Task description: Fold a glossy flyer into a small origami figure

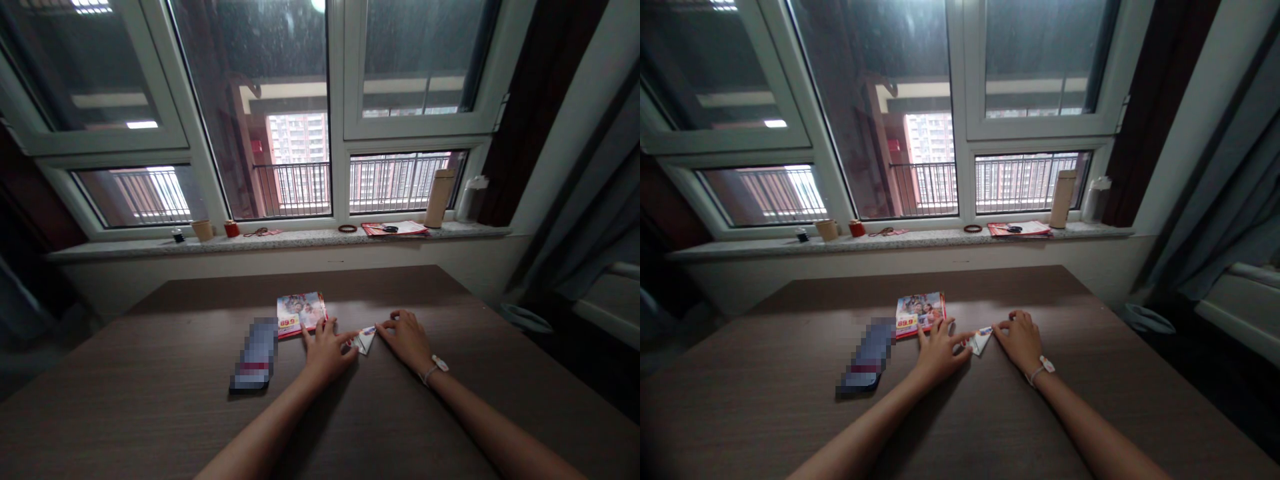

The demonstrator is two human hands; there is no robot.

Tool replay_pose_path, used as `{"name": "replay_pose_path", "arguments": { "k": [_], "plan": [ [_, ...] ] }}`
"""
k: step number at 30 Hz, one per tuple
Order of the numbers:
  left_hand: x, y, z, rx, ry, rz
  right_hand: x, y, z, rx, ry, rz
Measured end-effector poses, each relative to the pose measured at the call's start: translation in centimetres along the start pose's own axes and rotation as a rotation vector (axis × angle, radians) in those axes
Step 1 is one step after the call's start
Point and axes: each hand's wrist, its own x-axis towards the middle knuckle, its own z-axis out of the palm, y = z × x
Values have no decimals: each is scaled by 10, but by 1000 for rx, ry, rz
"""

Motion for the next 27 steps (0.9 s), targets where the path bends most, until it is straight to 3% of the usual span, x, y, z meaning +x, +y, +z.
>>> {"name": "replay_pose_path", "arguments": {
  "k": [7, 27],
  "plan": [
    [-1, 3, -5, 9, -17, 1, 3, 3, 7, -3, 37, -61],
    [-3, 6, -10, 15, -41, -14, -5, -2, -9, 0, -119, -60]
  ]
}}
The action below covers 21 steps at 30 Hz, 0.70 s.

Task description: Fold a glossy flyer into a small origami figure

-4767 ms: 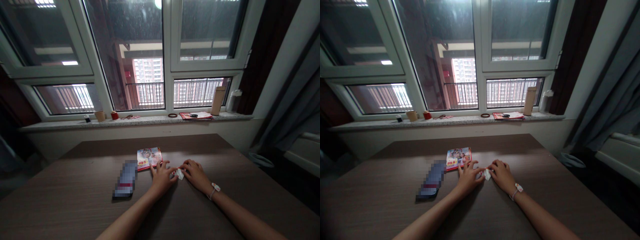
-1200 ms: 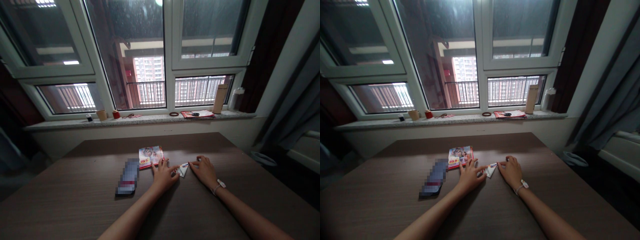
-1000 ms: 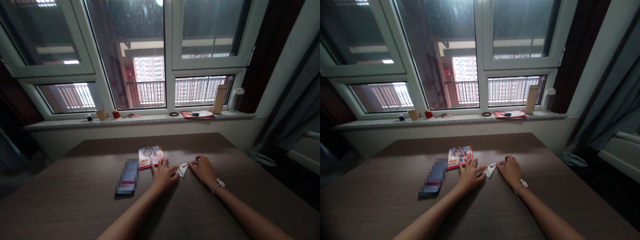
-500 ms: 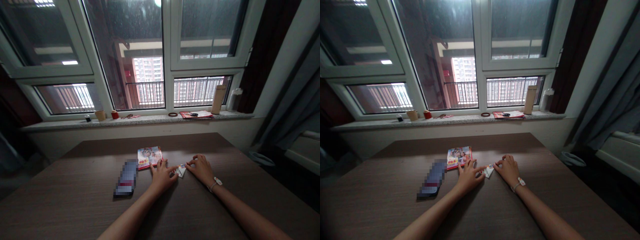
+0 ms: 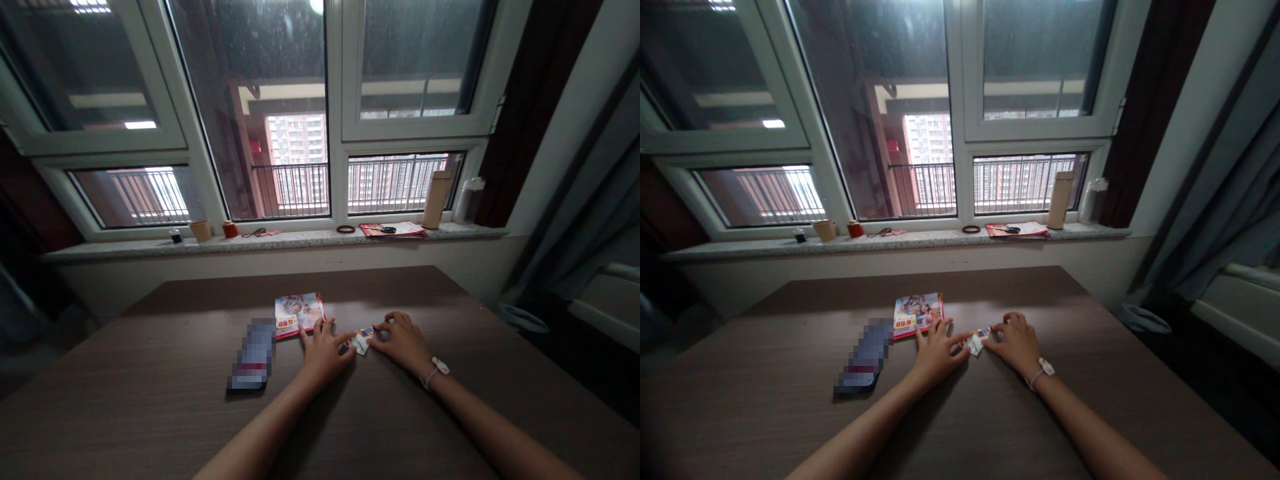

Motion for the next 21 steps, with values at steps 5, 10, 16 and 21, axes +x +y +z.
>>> {"name": "replay_pose_path", "arguments": {
  "k": [5, 10, 16, 21],
  "plan": [
    [0, 0, -1, -10, 10, 2, -2, -1, -2, -6, -5, -18],
    [0, -1, -1, -22, 12, 14, -5, -4, -4, -13, -20, -32],
    [0, 1, -2, -5, -3, -7, -7, -4, -2, -17, -22, -49],
    [0, 1, -2, -8, -4, -6, -6, -2, 2, -12, -23, -72]
  ]
}}
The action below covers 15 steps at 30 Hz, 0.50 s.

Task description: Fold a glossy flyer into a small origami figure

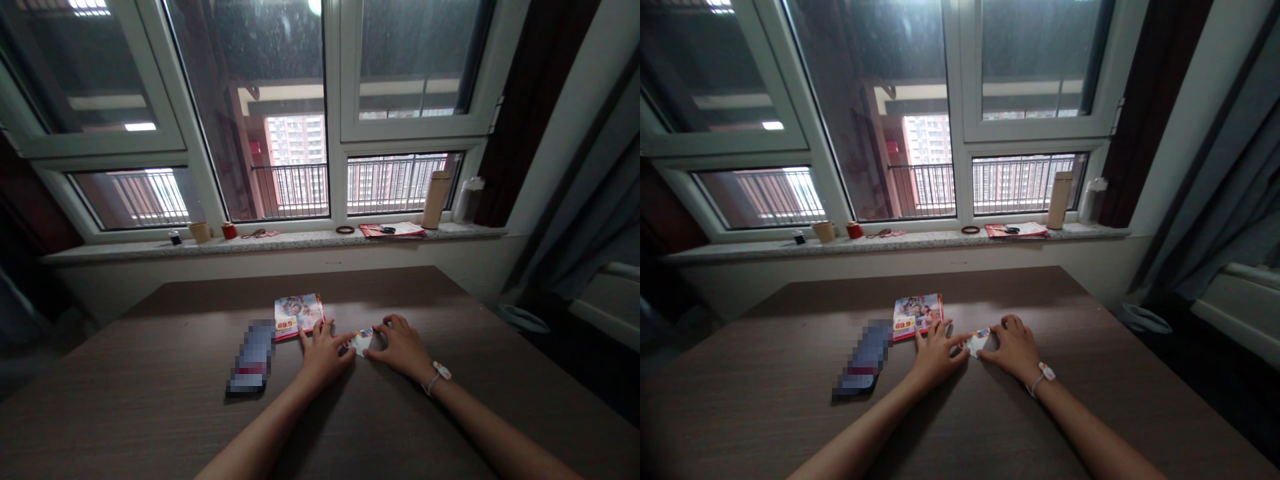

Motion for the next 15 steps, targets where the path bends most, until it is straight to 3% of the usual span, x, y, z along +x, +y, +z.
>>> {"name": "replay_pose_path", "arguments": {
  "k": [15],
  "plan": [
    [2, -5, 7, -21, 27, 13, -1, 2, 1, -12, -30, -32]
  ]
}}
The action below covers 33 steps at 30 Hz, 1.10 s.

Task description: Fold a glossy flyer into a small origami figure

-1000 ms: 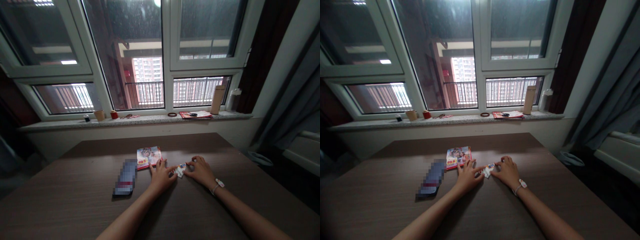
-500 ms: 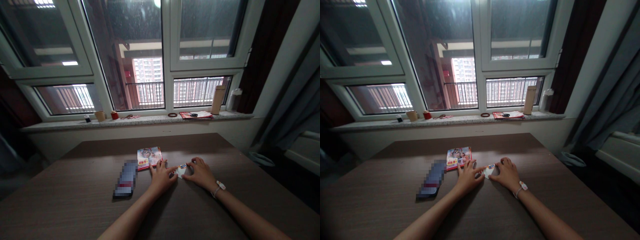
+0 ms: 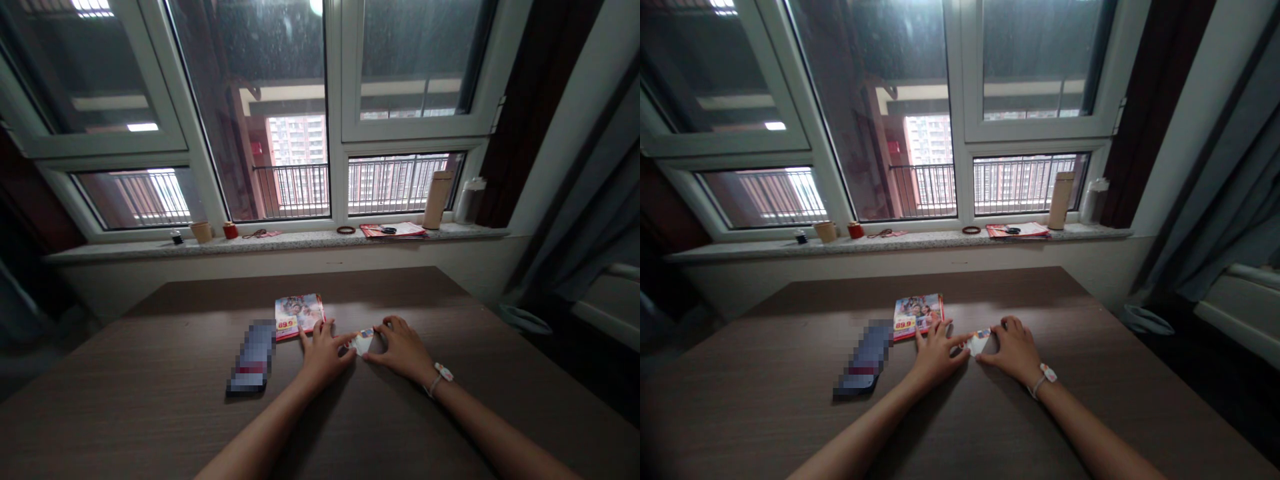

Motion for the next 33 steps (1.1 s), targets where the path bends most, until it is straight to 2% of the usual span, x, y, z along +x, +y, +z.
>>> {"name": "replay_pose_path", "arguments": {
  "k": [4, 8, 17, 33],
  "plan": [
    [1, -1, 1, -7, 2, -1, 0, 2, -1, 3, 12, -19],
    [1, -1, -1, 4, -13, 2, 3, -4, -3, -12, 88, 9],
    [-1, 2, -6, 16, -40, -10, 12, -17, 2, -171, 153, -20],
    [1, -2, -1, 11, -25, -1, 5, 2, 1, -66, 71, -127]
  ]
}}
